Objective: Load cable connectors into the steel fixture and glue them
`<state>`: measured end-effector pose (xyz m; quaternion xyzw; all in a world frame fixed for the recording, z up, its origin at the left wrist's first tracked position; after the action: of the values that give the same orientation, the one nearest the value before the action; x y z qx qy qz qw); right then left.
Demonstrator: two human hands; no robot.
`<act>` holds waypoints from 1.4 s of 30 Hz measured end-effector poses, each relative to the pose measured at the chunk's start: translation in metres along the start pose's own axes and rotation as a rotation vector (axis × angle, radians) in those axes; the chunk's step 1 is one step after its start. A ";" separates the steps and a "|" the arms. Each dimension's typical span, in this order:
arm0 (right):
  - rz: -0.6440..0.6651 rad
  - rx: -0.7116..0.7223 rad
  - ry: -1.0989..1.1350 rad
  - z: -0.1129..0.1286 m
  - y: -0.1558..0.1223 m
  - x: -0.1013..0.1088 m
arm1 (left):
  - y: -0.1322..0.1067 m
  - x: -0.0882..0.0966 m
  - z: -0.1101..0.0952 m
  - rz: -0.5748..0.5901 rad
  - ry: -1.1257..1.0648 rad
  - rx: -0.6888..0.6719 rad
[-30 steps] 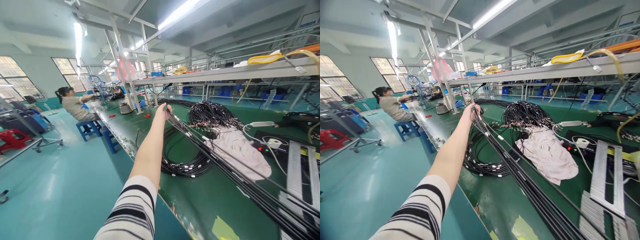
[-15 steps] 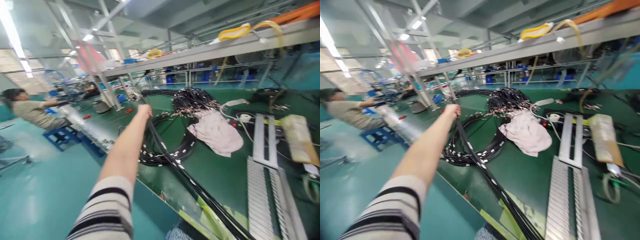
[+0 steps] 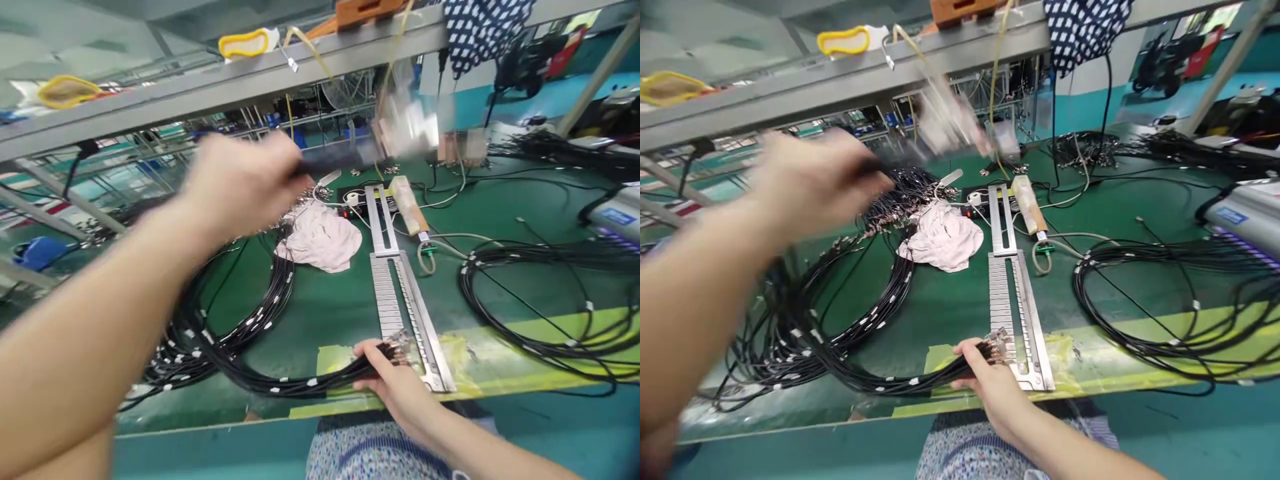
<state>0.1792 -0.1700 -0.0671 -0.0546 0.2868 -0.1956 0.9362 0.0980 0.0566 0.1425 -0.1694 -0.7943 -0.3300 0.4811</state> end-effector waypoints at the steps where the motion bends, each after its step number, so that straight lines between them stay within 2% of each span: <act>1: -0.034 -0.008 0.061 -0.002 0.003 -0.004 | -0.003 -0.020 -0.013 0.116 0.110 -0.125; 3: -0.059 -0.050 0.133 0.000 0.006 -0.007 | -0.012 -0.073 -0.028 0.267 0.198 -0.269; 6: -0.021 -0.141 0.194 0.015 0.004 0.000 | -0.027 -0.150 -0.026 0.403 0.276 -0.400; 7: 0.002 -0.164 0.198 0.022 0.002 0.004 | -0.030 -0.168 -0.019 0.422 0.297 -0.420; 9: 0.054 -0.192 0.168 0.036 0.001 0.013 | -0.036 -0.187 -0.002 0.430 0.335 -0.427; 13: 0.244 -0.254 -0.083 0.060 0.006 0.034 | -0.041 -0.187 0.030 0.400 0.392 -0.359; 15: 0.291 -0.215 -0.300 0.072 0.014 0.047 | -0.044 -0.187 0.039 0.407 0.399 -0.338; 19: 0.160 0.096 -0.881 0.103 0.033 0.072 | -0.049 -0.197 0.040 0.461 0.356 -0.354; 21: 0.186 0.183 -1.073 0.117 0.042 0.078 | -0.050 -0.203 0.036 0.494 0.317 -0.367; 24: 0.215 0.182 -1.107 0.127 0.055 0.083 | -0.047 -0.203 0.034 0.543 0.257 -0.357; 26: 0.148 0.207 -1.035 0.129 0.062 0.085 | -0.042 -0.195 0.035 0.549 0.223 -0.330; 28: 0.082 0.239 -0.928 0.130 0.070 0.083 | -0.037 -0.182 0.038 0.529 0.054 -0.235; 29: 0.068 0.249 -0.871 0.130 0.075 0.080 | -0.035 -0.174 0.040 0.525 -0.106 -0.153; 31: 0.090 0.272 -0.759 0.132 0.090 0.065 | -0.033 -0.160 0.040 0.540 -0.563 0.078; 32: 0.132 0.292 -0.692 0.133 0.100 0.053 | -0.033 -0.154 0.040 0.545 -0.780 0.186; 34: 0.260 0.343 -0.527 0.135 0.123 0.018 | -0.034 -0.145 0.036 0.526 -1.045 0.316; 36: 0.425 0.383 -0.361 0.137 0.146 -0.026 | -0.034 -0.138 0.033 0.442 -1.111 0.341; 38: 0.549 0.398 -0.301 0.140 0.162 -0.072 | -0.031 -0.130 0.035 0.336 -1.106 0.316; 40: 0.548 0.446 -0.365 0.146 0.170 -0.112 | -0.026 -0.117 0.046 0.239 -1.103 0.274; 42: 0.502 0.539 -0.437 0.156 0.172 -0.142 | -0.021 -0.098 0.064 0.197 -1.055 0.215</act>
<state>0.2160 0.0430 0.0984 0.2232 0.0249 -0.0133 0.9744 0.0909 0.0904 0.0284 -0.3353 -0.9375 -0.0707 0.0606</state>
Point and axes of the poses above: each hand's wrist, its own y-axis towards the middle knuckle, its own x-axis out of the back of the hand, z = x × y, the point moved 1 cm from there along y, towards the middle knuckle, and after that the axes turned 12 degrees about x, right-handed, at the moved point
